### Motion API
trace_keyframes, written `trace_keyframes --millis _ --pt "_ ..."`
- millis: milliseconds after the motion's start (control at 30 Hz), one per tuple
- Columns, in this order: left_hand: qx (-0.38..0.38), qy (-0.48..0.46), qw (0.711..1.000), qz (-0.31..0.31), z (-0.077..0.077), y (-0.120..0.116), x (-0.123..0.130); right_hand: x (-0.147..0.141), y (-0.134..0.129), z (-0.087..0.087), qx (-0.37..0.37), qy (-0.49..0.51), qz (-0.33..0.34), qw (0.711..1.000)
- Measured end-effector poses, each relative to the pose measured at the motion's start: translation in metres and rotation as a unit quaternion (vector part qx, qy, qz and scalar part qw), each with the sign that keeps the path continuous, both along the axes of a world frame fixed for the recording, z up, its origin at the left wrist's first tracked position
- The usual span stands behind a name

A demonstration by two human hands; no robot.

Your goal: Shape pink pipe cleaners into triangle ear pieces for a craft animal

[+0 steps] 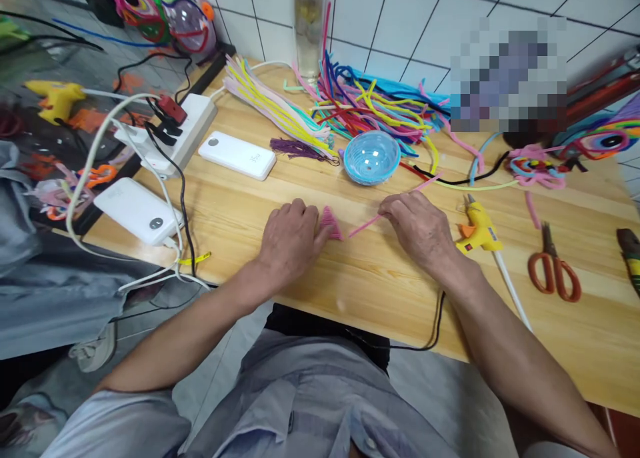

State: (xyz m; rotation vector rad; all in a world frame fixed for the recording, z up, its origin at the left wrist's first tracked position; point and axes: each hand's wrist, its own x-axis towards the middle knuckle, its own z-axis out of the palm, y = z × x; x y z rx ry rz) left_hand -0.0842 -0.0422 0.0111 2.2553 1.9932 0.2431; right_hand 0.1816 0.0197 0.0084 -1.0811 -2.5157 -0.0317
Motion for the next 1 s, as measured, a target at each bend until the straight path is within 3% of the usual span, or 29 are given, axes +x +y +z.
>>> trace_keyframes --millis 233,333,400,467,567,667,733,833,1000 --pt "-0.073 -0.034 0.997 0.001 0.011 0.014 0.020 0.000 -0.007 0.013 0.035 0.039 0.017 0.998" --pt "-0.071 -0.142 0.987 0.008 0.006 0.016 0.017 0.001 -0.009 0.016 0.043 0.043 0.012 0.998" --pt "-0.073 -0.264 0.962 0.018 0.001 0.017 0.013 0.002 -0.011 0.020 0.061 0.050 0.005 0.997" --pt "-0.086 -0.414 0.906 0.030 0.000 0.020 0.012 0.004 -0.014 0.025 0.089 0.061 0.003 0.994" --pt "-0.155 -0.632 0.757 0.060 0.007 0.023 0.015 0.007 -0.018 0.036 0.110 0.071 -0.012 0.991" --pt "-0.224 -0.749 0.612 0.117 0.023 0.023 0.023 0.009 -0.021 0.047 0.110 0.087 -0.007 0.990" --pt "-0.269 -0.780 0.547 0.142 0.033 0.022 0.031 0.009 -0.022 0.051 0.104 0.105 0.017 0.989" --pt "-0.340 -0.797 0.482 0.132 0.045 0.020 0.043 0.008 -0.022 0.055 0.089 0.120 0.036 0.988" --pt "-0.416 -0.784 0.448 0.110 0.055 0.019 0.060 0.007 -0.022 0.055 0.083 0.127 0.033 0.988"
